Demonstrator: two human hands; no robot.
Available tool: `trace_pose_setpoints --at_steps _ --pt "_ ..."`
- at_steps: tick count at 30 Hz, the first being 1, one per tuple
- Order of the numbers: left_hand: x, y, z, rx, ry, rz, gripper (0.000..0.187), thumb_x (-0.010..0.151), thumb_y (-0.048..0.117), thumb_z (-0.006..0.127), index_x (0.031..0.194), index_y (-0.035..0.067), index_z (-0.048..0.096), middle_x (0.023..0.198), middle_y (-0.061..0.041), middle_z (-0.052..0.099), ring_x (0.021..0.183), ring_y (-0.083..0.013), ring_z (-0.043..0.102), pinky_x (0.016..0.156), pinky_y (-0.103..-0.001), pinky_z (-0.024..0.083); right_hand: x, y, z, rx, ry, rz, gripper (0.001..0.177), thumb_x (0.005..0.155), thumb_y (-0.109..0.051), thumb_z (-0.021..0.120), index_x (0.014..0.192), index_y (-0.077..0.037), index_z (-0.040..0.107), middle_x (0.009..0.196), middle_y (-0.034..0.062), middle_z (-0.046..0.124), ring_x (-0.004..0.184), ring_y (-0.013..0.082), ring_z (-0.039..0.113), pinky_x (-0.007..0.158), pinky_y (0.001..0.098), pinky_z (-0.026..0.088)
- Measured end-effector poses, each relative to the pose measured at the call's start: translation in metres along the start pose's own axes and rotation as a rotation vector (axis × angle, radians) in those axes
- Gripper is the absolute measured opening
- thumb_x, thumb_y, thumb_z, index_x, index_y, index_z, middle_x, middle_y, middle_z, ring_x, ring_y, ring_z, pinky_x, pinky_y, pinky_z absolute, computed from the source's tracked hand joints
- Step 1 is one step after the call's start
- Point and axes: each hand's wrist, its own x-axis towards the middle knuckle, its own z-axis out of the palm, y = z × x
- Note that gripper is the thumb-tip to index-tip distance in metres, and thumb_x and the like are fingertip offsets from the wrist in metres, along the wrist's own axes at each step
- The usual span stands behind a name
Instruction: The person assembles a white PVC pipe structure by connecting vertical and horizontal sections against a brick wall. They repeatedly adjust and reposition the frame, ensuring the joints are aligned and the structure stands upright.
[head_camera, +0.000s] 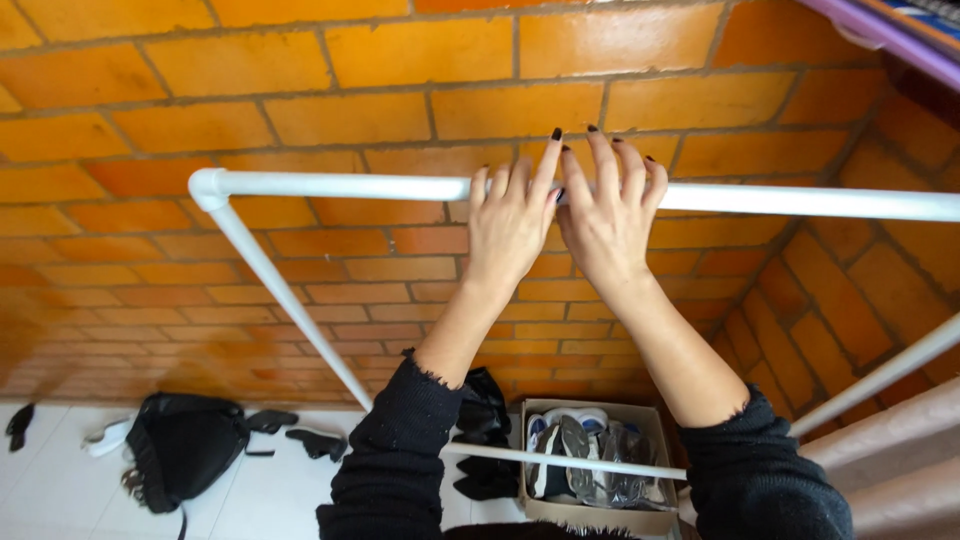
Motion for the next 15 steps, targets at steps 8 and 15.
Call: trace_pose_setpoints --at_steps 8,15 --pt "-0.008 -0.028 -0.02 0.057 0.025 -0.052 0.054 0.099 0.031 0.063 0.147 0.008 0.055 0.16 -0.008 0.044 0.153 -0.0296 0.033 0.124 -0.062 0.023 -0.004 -0.039 0.023 0.08 0.01 -0.034 0.047 0.096 -0.018 0.077 0.141 -0.012 0.063 0.156 0.0156 0.048 0.136 0.0314 0.05 0.111 0.059 0.033" --pt "-0.026 -0.066 -0.042 0.047 -0.041 -0.128 0.059 0.097 0.04 0.063 0.145 0.006 0.057 0.164 -0.012 0.035 0.155 -0.0363 0.023 0.123 -0.066 0.016 0.011 -0.07 0.024 0.141 -0.055 -0.107 0.057 0.089 -0.019 0.076 0.144 -0.016 0.06 0.152 0.0135 0.05 0.129 0.0313 0.052 0.104 0.0651 0.032"
